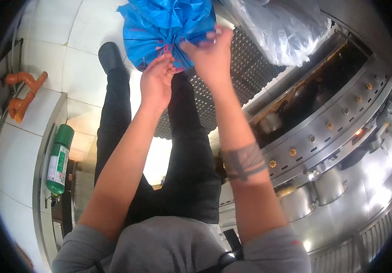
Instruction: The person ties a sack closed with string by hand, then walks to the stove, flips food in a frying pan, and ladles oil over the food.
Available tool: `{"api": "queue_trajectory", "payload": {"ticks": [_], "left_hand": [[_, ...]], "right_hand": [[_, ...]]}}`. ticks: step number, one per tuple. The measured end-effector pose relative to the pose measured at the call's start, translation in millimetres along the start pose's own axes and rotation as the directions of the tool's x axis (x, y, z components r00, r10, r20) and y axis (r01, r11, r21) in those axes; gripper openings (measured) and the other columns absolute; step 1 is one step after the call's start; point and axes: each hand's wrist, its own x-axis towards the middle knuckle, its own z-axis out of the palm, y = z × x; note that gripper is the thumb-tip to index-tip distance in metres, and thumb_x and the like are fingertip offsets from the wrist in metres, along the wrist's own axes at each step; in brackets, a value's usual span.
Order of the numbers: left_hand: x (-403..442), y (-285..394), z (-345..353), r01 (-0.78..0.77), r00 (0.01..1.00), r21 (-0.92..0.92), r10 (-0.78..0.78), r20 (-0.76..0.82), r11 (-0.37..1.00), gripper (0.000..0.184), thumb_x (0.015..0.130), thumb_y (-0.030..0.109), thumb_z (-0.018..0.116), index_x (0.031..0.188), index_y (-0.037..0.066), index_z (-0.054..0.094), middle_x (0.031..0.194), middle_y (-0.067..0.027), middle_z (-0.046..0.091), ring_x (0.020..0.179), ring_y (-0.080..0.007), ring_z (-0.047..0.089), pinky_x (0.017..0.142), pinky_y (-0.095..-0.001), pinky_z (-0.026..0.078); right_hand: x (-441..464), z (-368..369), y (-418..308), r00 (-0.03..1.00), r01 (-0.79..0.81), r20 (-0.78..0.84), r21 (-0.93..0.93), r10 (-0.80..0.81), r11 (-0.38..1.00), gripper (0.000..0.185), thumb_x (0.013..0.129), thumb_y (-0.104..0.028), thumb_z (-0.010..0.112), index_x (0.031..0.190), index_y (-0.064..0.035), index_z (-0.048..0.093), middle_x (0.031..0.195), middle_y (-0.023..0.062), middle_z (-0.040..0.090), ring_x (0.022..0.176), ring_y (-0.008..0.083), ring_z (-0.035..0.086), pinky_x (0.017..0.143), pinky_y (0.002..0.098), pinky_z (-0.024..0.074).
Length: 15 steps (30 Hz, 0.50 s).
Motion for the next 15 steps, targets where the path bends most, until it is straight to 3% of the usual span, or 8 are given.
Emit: {"api": "queue_trajectory", "payload": {"ticks": [2, 3, 4, 6, 7, 9, 13, 15], "left_hand": [[-0.3, 5.2, 4.5, 0.04, 0.998, -0.063, -0.043, -0.054, 0.997, 0.017, 0.093, 0.003, 0.057, 0.108, -0.005, 0.059, 0.104, -0.0108, 0.063, 0.093, -0.0181, 0.06, 0.081, -0.0288, 0.048], [0.5, 5.5, 3.9, 0.091, 0.994, -0.158, -0.1, -0.05, 0.983, 0.018, 0.093, 0.004, 0.056, 0.108, -0.005, 0.059, 0.105, -0.0118, 0.063, 0.095, -0.0192, 0.061, 0.082, -0.0297, 0.048], [0.9, 5.8, 2.1, 0.142, 0.987, -0.249, -0.158, -0.042, 0.958, 0.019, 0.094, 0.005, 0.055, 0.109, -0.006, 0.059, 0.106, -0.0129, 0.063, 0.097, -0.0204, 0.061, 0.082, -0.0306, 0.049], [5.9, 1.1, -14.5, 0.188, 0.979, -0.241, -0.201, -0.028, 0.952, 0.019, 0.094, 0.004, 0.054, 0.11, -0.006, 0.059, 0.107, -0.013, 0.063, 0.098, -0.0212, 0.061, 0.084, -0.0321, 0.049], [9.0, -1.4, -21.8, 0.229, 0.971, -0.237, -0.238, -0.01, 0.944, 0.02, 0.095, 0.004, 0.053, 0.111, -0.007, 0.059, 0.108, -0.0132, 0.064, 0.1, -0.022, 0.061, 0.086, -0.0336, 0.05], [7.6, 2.8, -17.8, 0.204, 0.976, -0.222, -0.215, -0.028, 0.953, 0.021, 0.095, 0.004, 0.052, 0.112, -0.007, 0.058, 0.108, -0.0133, 0.064, 0.101, -0.0221, 0.061, 0.088, -0.0346, 0.05], [16.9, 7.9, -32.5, 0.162, 0.981, -0.189, -0.179, -0.079, 0.969, 0.022, 0.095, 0.005, 0.052, 0.113, -0.007, 0.057, 0.107, -0.0136, 0.063, 0.102, -0.0236, 0.06, 0.091, -0.0396, 0.052], [11.6, 18.7, -31.0, 0.179, 0.974, -0.155, -0.198, -0.114, 0.972, 0.023, 0.094, 0.005, 0.053, 0.113, -0.007, 0.057, 0.106, -0.0139, 0.063, 0.102, -0.0244, 0.061, 0.091, -0.042, 0.052]], "right_hand": [[-28.4, 2.1, 12.5, 0.999, -0.044, 0.016, 0.015, 0.043, 0.999, 0.047, 0.075, -0.017, 0.082, 0.111, 0.0001, 0.057, 0.088, 0.0121, 0.063, 0.078, 0.0135, 0.061, 0.067, 0.0301, 0.0526], [-38.2, 6.2, 4.6, 0.982, -0.122, 0.158, 0.102, 0.105, 0.987, 0.033, 0.077, -0.015, 0.08, 0.099, 0.0019, 0.063, 0.091, 0.0117, 0.065, 0.076, 0.0157, 0.062, 0.068, 0.0304, 0.0526], [-45.1, 18.3, -1.2, 0.995, -0.005, 0.1, -0.034, 0.008, 0.999, 0.026, 0.079, -0.02, 0.078, 0.089, 0.0017, 0.067, 0.087, 0.0147, 0.066, 0.076, 0.0243, 0.066, 0.07, 0.036, 0.0539], [-38.6, 33.0, -5.6, 0.985, 0.151, 0.126, -0.252, -0.122, 0.956, 0.029, 0.084, -0.027, 0.072, 0.09, 0.0008, 0.068, 0.087, 0.0204, 0.067, 0.079, 0.0361, 0.067, 0.076, 0.0437, 0.0538], [-32.9, 38.9, -8.2, 0.985, 0.149, 0.125, -0.25, -0.121, 0.957, 0.029, 0.084, -0.027, 0.072, 0.09, 0.0008, 0.068, 0.087, 0.0204, 0.067, 0.079, 0.0361, 0.067, 0.076, 0.0437, 0.0538], [-23.4, 48.6, -9.2, 0.951, -0.017, 0.256, -0.514, 0.172, 0.858, 0.032, 0.088, -0.031, 0.067, 0.094, -0.0004, 0.071, 0.083, 0.0208, 0.07, 0.085, 0.0389, 0.068, 0.077, 0.0442, 0.0535], [-24.9, 53.8, -4.7, 0.961, 0.048, 0.251, -0.554, 0.112, 0.831, 0.03, 0.09, -0.03, 0.064, 0.093, -0.0014, 0.071, 0.082, 0.0213, 0.07, 0.083, 0.0392, 0.068, 0.076, 0.0448, 0.0534], [-28.1, 49.4, -5.4, 0.964, 0.039, 0.254, -0.441, 0.082, 0.897, 0.025, 0.09, -0.023, 0.062, 0.088, -0.0002, 0.07, 0.089, 0.0233, 0.07, 0.087, 0.039, 0.068, 0.075, 0.0477, 0.0526]]}}
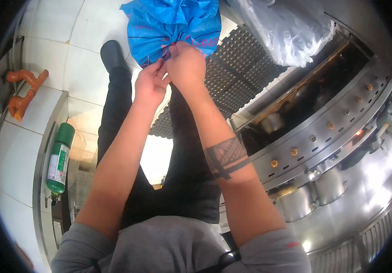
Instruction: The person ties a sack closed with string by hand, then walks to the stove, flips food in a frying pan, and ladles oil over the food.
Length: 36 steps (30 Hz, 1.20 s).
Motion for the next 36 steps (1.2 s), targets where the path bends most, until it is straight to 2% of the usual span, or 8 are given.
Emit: {"api": "queue_trajectory", "payload": {"ticks": [4, 9, 17, 23, 26, 30, 34, 36], "left_hand": [[-12.7, 6.6, -4.8, -0.034, 0.998, 0.284, 0.046, -0.035, 0.958, 0.017, 0.093, 0.008, 0.058, 0.105, -0.005, 0.06, 0.094, -0.0086, 0.062, 0.08, -0.0183, 0.06, 0.079, -0.0396, 0.057], [-32.6, 19.7, 4.4, -0.156, 0.978, 0.712, 0.207, 0.016, 0.685, 0.012, 0.092, 0.007, 0.058, 0.1, -0.001, 0.062, 0.082, -0.0029, 0.055, 0.057, -0.0087, 0.048, 0.054, -0.0294, 0.05], [-65.3, 41.4, 39.0, 0.083, 0.974, 0.528, -0.182, 0.138, 0.845, 0.016, 0.093, 0.009, 0.058, 0.107, 0.001, 0.06, 0.07, 0.0003, 0.049, 0.045, -0.0053, 0.033, 0.046, -0.0236, 0.028], [-15.4, 73.6, 39.8, 0.085, 0.928, 0.783, -0.335, 0.162, 0.616, 0.028, 0.097, 0.023, 0.056, 0.107, -0.001, 0.065, 0.063, -0.0051, 0.058, 0.045, -0.0085, 0.046, 0.053, -0.0284, 0.049], [-12.0, 62.2, 43.1, 0.0, 0.824, 0.996, -0.564, 0.054, 0.094, 0.024, 0.095, 0.024, 0.061, 0.105, 0.003, 0.067, 0.065, -0.004, 0.062, 0.039, -0.0065, 0.037, 0.044, -0.0232, 0.04], [-38.5, 51.9, 61.6, -0.047, 0.896, 0.723, -0.291, 0.335, 0.689, 0.028, 0.095, 0.031, 0.064, 0.114, 0.011, 0.06, 0.081, 0.0041, 0.059, 0.049, -0.0034, 0.04, 0.051, -0.0244, 0.038], [-20.8, 55.2, 30.7, 0.025, 0.929, 0.653, -0.259, 0.263, 0.757, 0.036, 0.092, 0.025, 0.065, 0.124, 0.013, 0.054, 0.106, 0.0048, 0.057, 0.072, -0.0045, 0.052, 0.059, -0.0259, 0.046], [-68.1, 44.9, 56.8, -0.281, 0.847, 0.74, -0.205, 0.49, 0.611, 0.048, 0.084, 0.015, 0.072, 0.128, 0.01, 0.053, 0.107, 0.0022, 0.059, 0.077, -0.0082, 0.058, 0.065, -0.0256, 0.049]], "right_hand": [[-1.0, 2.0, 7.6, 0.973, -0.223, 0.173, 0.534, 0.152, 0.816, 0.018, 0.091, -0.014, 0.059, 0.095, -0.0022, 0.072, 0.089, 0.0215, 0.07, 0.084, 0.0367, 0.068, 0.07, 0.0446, 0.0533], [6.5, -7.1, 41.5, 0.786, 0.612, -0.075, -0.048, -0.614, 0.789, 0.026, 0.081, -0.006, 0.063, 0.106, -0.0061, 0.071, 0.079, 0.0142, 0.067, 0.075, 0.0329, 0.066, 0.065, 0.0421, 0.0531], [19.6, -16.4, 54.9, 0.649, 0.76, 0.036, -0.072, -0.76, 0.645, 0.035, 0.073, -0.001, 0.066, 0.107, -0.0053, 0.071, 0.078, 0.0107, 0.064, 0.074, 0.0306, 0.064, 0.068, 0.0419, 0.0526], [7.3, 2.7, 62.0, 0.859, 0.508, -0.191, 0.217, -0.475, 0.833, 0.018, 0.086, -0.009, 0.067, 0.102, -0.0021, 0.072, 0.088, 0.014, 0.07, 0.082, 0.0321, 0.068, 0.072, 0.0372, 0.0541], [1.4, 14.4, 59.8, 0.942, 0.318, -0.221, 0.348, -0.253, 0.882, 0.016, 0.092, -0.013, 0.065, 0.099, -0.0004, 0.071, 0.091, 0.0146, 0.072, 0.082, 0.025, 0.07, 0.072, 0.0325, 0.0538], [-5.4, 19.8, 49.6, 0.993, 0.03, -0.11, 0.624, 0.05, 0.781, 0.016, 0.094, -0.012, 0.062, 0.099, 0.0002, 0.071, 0.078, 0.0071, 0.068, 0.069, 0.0111, 0.061, 0.064, 0.029, 0.0503], [-0.5, 33.9, 43.8, 0.986, -0.006, -0.11, 0.737, 0.129, 0.676, 0.017, 0.096, -0.013, 0.06, 0.096, 0.0004, 0.07, 0.071, 0.0026, 0.062, 0.066, 0.0083, 0.055, 0.062, 0.0272, 0.0464], [-1.9, 44.1, 49.0, 0.977, -0.006, -0.12, 0.812, 0.176, 0.584, 0.016, 0.097, -0.012, 0.059, 0.096, 0.0005, 0.07, 0.076, 0.0032, 0.064, 0.069, 0.0098, 0.055, 0.063, 0.0263, 0.0457]]}}
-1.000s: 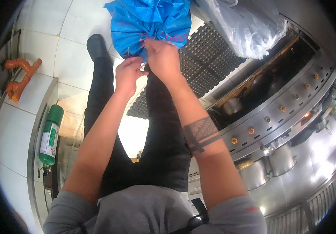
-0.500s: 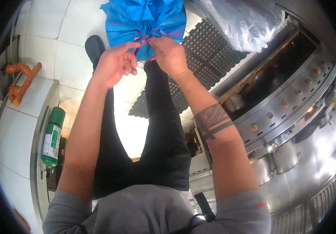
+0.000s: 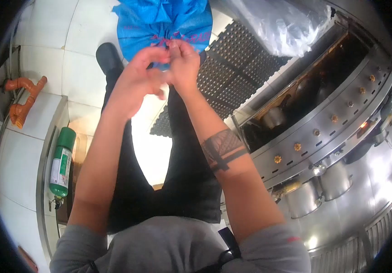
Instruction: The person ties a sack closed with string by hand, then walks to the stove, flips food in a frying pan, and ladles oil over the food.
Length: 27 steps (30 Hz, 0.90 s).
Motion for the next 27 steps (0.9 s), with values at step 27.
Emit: {"api": "queue_trajectory", "payload": {"ticks": [27], "left_hand": [[78.3, -51.2, -27.4, 0.005, 0.921, -0.57, -0.226, -0.318, 0.822, 0.009, 0.086, 0.006, 0.066, 0.081, 0.006, 0.058, 0.063, 0.0043, 0.044, 0.05, -0.0052, 0.035, 0.047, -0.0238, 0.026]], "right_hand": [[-1.4, 10.5, -6.0, 0.966, -0.25, 0.036, 0.407, 0.258, 0.879, 0.021, 0.098, -0.015, 0.059, 0.093, 0.0034, 0.068, 0.072, 0.0016, 0.06, 0.06, 0.007, 0.052, 0.052, 0.024, 0.0417]]}}
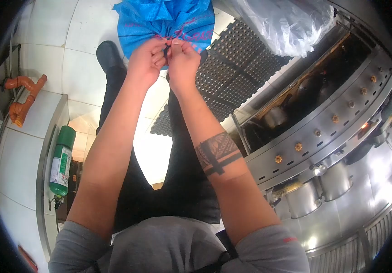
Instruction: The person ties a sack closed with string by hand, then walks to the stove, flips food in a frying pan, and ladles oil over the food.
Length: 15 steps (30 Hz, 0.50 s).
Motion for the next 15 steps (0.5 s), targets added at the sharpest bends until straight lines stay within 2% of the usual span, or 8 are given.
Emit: {"api": "queue_trajectory", "payload": {"ticks": [1, 3, 4, 6, 10, 12, 13, 15], "left_hand": [[0.5, -0.1, -5.0, 0.0, 1.0, 0.0, 0.0, 0.0, 1.0, 0.009, 0.086, 0.006, 0.066, 0.081, 0.006, 0.058, 0.063, 0.0043, 0.044, 0.05, -0.0052, 0.035, 0.047, -0.0238, 0.026], [-3.0, 1.4, -11.7, 0.044, 0.987, -0.027, -0.039, 0.157, 0.999, 0.004, 0.09, 0.008, 0.062, 0.088, 0.005, 0.06, 0.065, 0.004, 0.045, 0.051, -0.0051, 0.036, 0.05, -0.0224, 0.028], [-4.0, 3.1, -14.7, 0.045, 0.987, -0.027, -0.04, 0.156, 0.999, 0.004, 0.09, 0.008, 0.062, 0.088, 0.005, 0.06, 0.065, 0.004, 0.045, 0.051, -0.0051, 0.036, 0.05, -0.0224, 0.028], [-6.4, 8.1, -18.5, 0.042, 0.976, 0.143, -0.071, 0.206, 0.989, 0.016, 0.092, 0.008, 0.059, 0.106, 0.002, 0.065, 0.068, 0.0032, 0.048, 0.053, -0.0051, 0.036, 0.052, -0.0205, 0.028], [-5.7, 14.9, -29.7, -0.079, 0.978, 0.519, -0.034, 0.205, 0.851, 0.029, 0.094, 0.008, 0.06, 0.121, 0.0, 0.065, 0.075, 0.0029, 0.054, 0.061, -0.0059, 0.045, 0.056, -0.0205, 0.034], [2.1, 9.6, -33.5, -0.648, 0.745, 0.722, 0.397, 0.536, 0.241, 0.028, 0.093, 0.013, 0.064, 0.12, 0.007, 0.069, 0.08, -0.0031, 0.064, 0.068, -0.0128, 0.058, 0.064, -0.0258, 0.047], [4.5, 10.9, -38.1, -0.648, 0.745, 0.722, 0.398, 0.536, 0.241, 0.028, 0.093, 0.013, 0.064, 0.12, 0.007, 0.069, 0.08, -0.0031, 0.064, 0.068, -0.0128, 0.058, 0.064, -0.0258, 0.047], [-0.4, 23.2, -32.1, -0.631, 0.74, 0.776, 0.318, 0.592, 0.023, 0.027, 0.093, 0.012, 0.066, 0.118, 0.004, 0.068, 0.082, -0.0031, 0.062, 0.075, -0.013, 0.059, 0.067, -0.0276, 0.047]], "right_hand": [[2.4, -1.6, -2.0, 1.0, 0.0, 0.0, 0.0, 0.0, 1.0, 0.021, 0.098, -0.015, 0.059, 0.093, 0.0034, 0.068, 0.072, 0.0016, 0.06, 0.06, 0.007, 0.052, 0.052, 0.024, 0.0417], [5.1, 1.4, -17.0, 1.0, 0.003, -0.021, -0.391, -0.012, 0.92, 0.024, 0.095, -0.02, 0.064, 0.089, 0.0029, 0.071, 0.067, 0.0043, 0.063, 0.057, 0.0097, 0.053, 0.051, 0.0266, 0.0432], [5.1, 1.5, -23.5, 1.0, 0.001, -0.022, -0.391, -0.01, 0.921, 0.024, 0.095, -0.02, 0.064, 0.089, 0.0029, 0.071, 0.067, 0.0043, 0.063, 0.057, 0.0097, 0.053, 0.051, 0.0266, 0.0432], [5.8, -0.5, -36.4, 0.966, 0.257, 0.195, -0.775, -0.167, 0.577, 0.026, 0.091, -0.022, 0.067, 0.088, 0.0027, 0.073, 0.064, 0.0078, 0.066, 0.056, 0.0131, 0.058, 0.053, 0.0299, 0.0467], [13.2, -2.1, -64.4, 0.927, 0.357, 0.373, -0.833, -0.048, 0.423, 0.024, 0.091, -0.022, 0.066, 0.091, 0.0008, 0.075, 0.063, 0.0106, 0.067, 0.06, 0.0149, 0.063, 0.056, 0.0322, 0.0499], [15.2, -0.6, -71.3, 0.936, 0.187, 0.314, -0.829, 0.162, 0.527, 0.025, 0.09, -0.023, 0.066, 0.092, 0.0, 0.075, 0.065, 0.0102, 0.067, 0.061, 0.0156, 0.064, 0.057, 0.0337, 0.0509], [16.2, -0.9, -72.0, 0.935, 0.187, 0.314, -0.829, 0.162, 0.527, 0.025, 0.09, -0.023, 0.066, 0.092, 0.0, 0.075, 0.065, 0.0102, 0.067, 0.061, 0.0156, 0.064, 0.057, 0.0337, 0.0509], [22.8, -4.3, -70.4, 0.912, 0.228, 0.372, -0.81, 0.172, 0.541, 0.025, 0.089, -0.023, 0.066, 0.089, 0.0001, 0.075, 0.065, 0.0099, 0.067, 0.06, 0.0146, 0.063, 0.057, 0.0338, 0.0502]]}}
